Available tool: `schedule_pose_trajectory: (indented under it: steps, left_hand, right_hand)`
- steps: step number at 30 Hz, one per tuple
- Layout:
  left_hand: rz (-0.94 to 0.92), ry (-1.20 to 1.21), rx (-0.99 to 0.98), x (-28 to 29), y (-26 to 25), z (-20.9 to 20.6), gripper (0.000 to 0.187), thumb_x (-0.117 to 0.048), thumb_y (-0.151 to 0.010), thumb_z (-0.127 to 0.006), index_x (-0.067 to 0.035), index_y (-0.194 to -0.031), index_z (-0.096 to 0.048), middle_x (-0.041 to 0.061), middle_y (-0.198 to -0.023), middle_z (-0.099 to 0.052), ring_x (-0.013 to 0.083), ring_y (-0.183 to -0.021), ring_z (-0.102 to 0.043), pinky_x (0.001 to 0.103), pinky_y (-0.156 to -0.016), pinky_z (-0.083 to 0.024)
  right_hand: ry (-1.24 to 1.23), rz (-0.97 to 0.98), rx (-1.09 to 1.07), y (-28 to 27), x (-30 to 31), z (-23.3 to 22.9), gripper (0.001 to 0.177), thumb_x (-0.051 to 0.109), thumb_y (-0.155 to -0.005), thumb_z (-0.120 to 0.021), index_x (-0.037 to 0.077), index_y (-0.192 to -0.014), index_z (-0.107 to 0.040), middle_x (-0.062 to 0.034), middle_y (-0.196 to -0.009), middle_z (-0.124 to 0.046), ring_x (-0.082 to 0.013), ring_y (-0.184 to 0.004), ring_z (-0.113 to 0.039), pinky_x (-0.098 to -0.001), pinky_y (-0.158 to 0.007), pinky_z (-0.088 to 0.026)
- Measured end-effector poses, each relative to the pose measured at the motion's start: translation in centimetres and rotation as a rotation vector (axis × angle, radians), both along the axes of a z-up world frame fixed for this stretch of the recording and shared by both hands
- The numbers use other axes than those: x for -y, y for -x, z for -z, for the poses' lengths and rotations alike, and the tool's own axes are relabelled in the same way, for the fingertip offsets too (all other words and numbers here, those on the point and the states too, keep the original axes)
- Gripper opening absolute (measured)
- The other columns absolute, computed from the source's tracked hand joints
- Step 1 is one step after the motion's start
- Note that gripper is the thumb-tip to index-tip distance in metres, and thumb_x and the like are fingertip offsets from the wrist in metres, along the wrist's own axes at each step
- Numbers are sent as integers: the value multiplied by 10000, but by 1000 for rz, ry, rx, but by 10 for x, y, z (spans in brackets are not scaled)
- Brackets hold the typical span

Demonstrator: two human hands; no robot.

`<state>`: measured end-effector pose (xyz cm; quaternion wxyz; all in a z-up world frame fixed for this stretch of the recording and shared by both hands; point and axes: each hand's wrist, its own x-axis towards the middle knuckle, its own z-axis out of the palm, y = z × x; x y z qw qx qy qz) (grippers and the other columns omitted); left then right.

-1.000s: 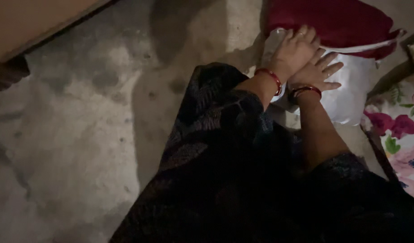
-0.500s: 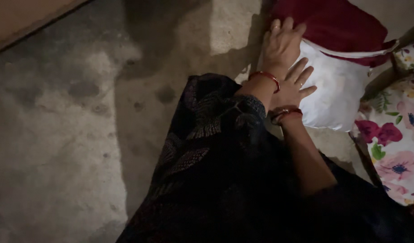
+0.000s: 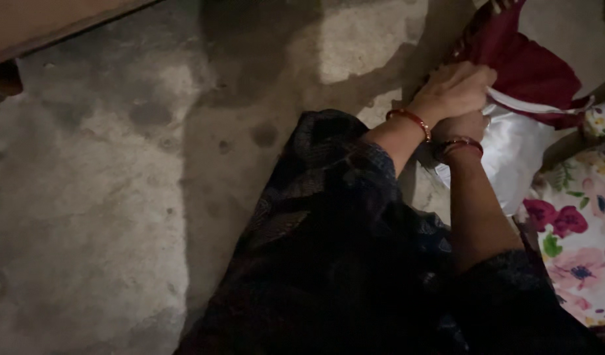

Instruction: The person inserts a white pillow into a maroon floral pillowcase by hand, smoothing and adjusting the fabric to fit the pillow.

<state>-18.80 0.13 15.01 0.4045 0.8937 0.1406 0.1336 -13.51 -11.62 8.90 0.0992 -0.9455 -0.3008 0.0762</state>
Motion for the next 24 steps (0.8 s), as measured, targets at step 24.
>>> schedule_pose_trajectory:
  steps: [24]
  left_hand:
    - [-628,512,-96,-27,-64,154,477,-223,-824,-748,-66,-1267,-667,197,-1214,-719,369,-1122,-694,452,-949,-565]
  right_hand:
    - [-144,-216,267,48,20,-36,577,56,-782,-720,87,-1346,-606,-265,-1393,-558,-481,-1233,-550,-598,-1017,-490]
